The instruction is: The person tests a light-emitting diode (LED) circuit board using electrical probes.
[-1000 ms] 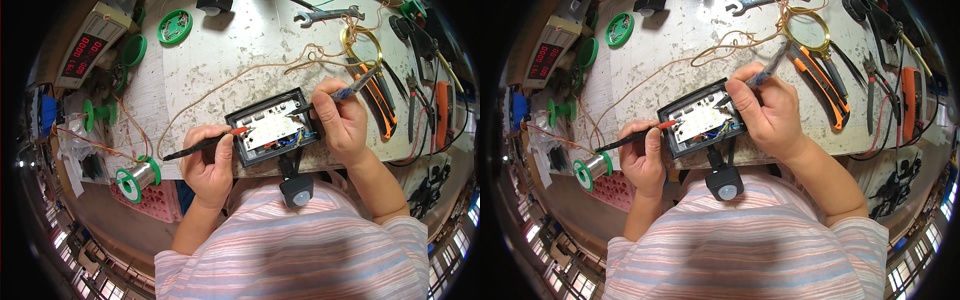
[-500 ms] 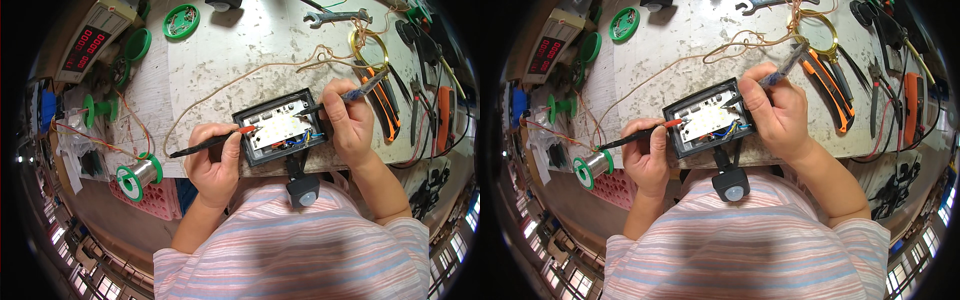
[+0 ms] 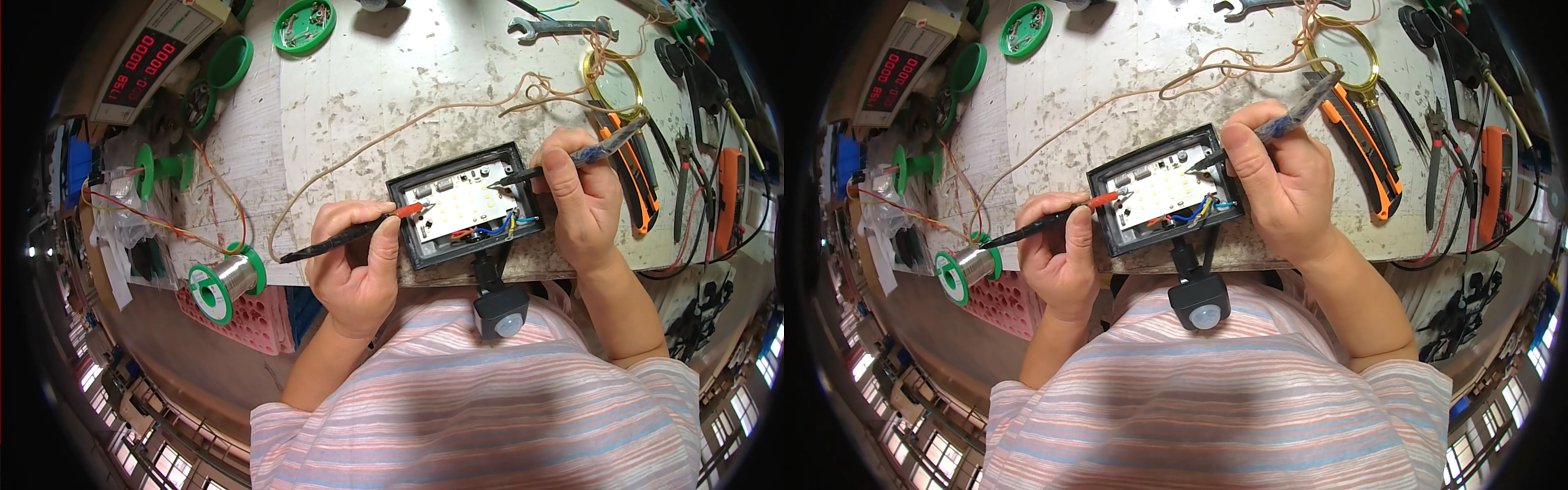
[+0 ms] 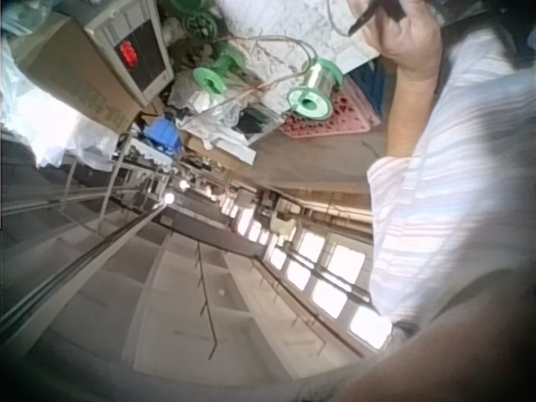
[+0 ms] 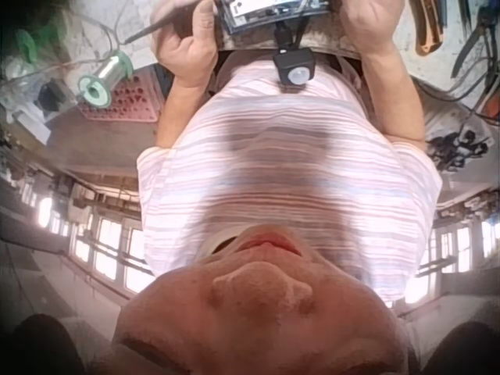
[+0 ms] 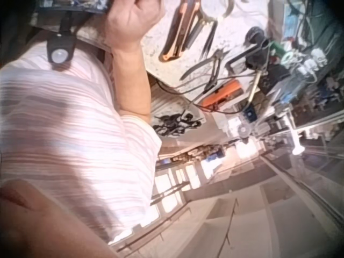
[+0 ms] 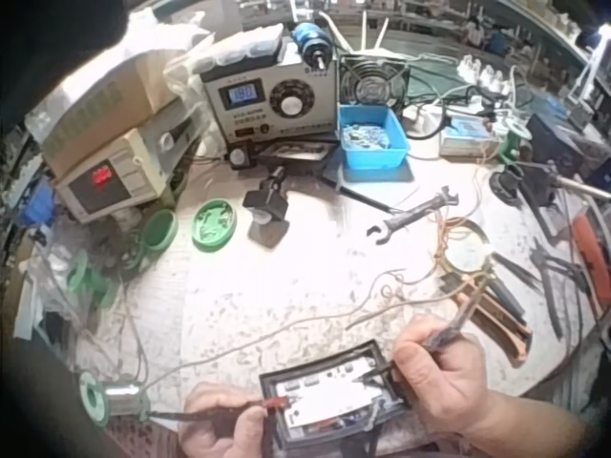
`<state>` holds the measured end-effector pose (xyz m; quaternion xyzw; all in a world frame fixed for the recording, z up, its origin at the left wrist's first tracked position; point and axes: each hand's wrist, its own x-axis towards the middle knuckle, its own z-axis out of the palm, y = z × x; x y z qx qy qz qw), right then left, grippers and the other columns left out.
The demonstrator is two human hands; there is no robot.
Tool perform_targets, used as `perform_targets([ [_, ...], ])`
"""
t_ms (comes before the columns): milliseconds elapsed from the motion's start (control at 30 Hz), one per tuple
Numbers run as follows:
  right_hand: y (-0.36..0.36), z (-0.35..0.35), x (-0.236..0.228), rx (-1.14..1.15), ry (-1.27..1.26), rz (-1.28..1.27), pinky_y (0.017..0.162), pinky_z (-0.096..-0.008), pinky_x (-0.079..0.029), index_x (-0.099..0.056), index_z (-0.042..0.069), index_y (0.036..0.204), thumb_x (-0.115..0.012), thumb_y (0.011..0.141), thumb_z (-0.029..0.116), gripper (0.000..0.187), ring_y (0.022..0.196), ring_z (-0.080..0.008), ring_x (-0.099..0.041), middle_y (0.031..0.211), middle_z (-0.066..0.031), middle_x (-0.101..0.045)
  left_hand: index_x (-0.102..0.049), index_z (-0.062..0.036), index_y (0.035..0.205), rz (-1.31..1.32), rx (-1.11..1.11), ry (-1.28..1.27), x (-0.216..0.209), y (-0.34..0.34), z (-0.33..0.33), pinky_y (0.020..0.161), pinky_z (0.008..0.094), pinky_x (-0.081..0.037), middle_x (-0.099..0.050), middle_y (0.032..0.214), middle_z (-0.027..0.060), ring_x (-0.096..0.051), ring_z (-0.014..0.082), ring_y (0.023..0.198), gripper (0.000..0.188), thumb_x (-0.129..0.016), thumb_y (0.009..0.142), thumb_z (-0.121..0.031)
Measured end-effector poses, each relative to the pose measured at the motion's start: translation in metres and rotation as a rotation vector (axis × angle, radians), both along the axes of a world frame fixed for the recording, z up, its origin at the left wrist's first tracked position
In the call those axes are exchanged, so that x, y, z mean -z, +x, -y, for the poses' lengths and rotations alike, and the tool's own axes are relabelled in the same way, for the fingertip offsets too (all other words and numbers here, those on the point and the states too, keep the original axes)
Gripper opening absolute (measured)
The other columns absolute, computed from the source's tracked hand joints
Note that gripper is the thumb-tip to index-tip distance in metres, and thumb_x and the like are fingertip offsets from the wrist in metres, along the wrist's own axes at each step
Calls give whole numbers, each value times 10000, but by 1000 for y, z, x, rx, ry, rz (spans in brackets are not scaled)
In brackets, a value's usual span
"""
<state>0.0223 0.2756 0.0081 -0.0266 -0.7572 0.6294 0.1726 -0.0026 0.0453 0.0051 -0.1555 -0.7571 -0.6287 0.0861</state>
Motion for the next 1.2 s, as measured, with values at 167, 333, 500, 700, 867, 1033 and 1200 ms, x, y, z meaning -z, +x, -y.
perform_targets([
  [167,1,0,-2,-10,-17,43,590,-223,-380,-590,12,944,-555,1008,146,153,648,-69,-456,757,2,-541,-630,17,1000,29,20,-17,-1,-1,1,728,285,-492,-638,933,107,-600,186,828,137,-701,890,-26],
  [333,5,0,-8,-36,-60,149,657,-215,-389,-561,43,937,-531,1023,198,180,722,-75,-466,858,-18,-541,-629,19,997,33,29,-13,0,-2,2,735,291,-489,-633,930,105,-597,191,830,132,-696,890,-19],
  [500,0,0,-4,-32,5,25,585,-216,-363,-581,11,923,-552,1008,139,156,646,-61,-443,743,1,-534,-618,22,1004,-2,35,-18,1,-3,1,731,299,-489,-629,926,109,-597,202,825,136,-687,889,-2],
  [700,3,-2,-5,-57,-12,58,620,-229,-361,-556,30,916,-528,1016,148,158,675,-83,-437,772,-14,-521,-610,20,1009,-33,43,-33,1,-3,1,724,303,-491,-630,925,110,-600,205,818,146,-687,887,1],
  [867,3,0,-4,-48,-6,45,620,-233,-360,-551,31,917,-522,1018,149,158,673,-88,-435,772,-18,-518,-611,18,1000,-41,49,-43,1,-4,1,703,302,-491,-632,919,113,-600,206,801,148,-696,882,-5],
  [1033,0,1,2,-32,-1,-17,564,-224,-374,-589,-1,920,-551,1007,117,151,614,-73,-456,723,1,-541,-607,21,994,-47,58,-74,1,-4,2,674,300,-489,-628,906,121,-599,208,789,159,-707,874,-13],
  [1200,4,-1,-3,-15,-15,60,563,-225,-388,-592,12,944,-552,1011,133,144,617,-68,-480,724,2,-551,-602,24,989,-48,40,-47,3,-3,1,662,299,-488,-625,899,123,-593,208,779,158,-706,876,-17],
])
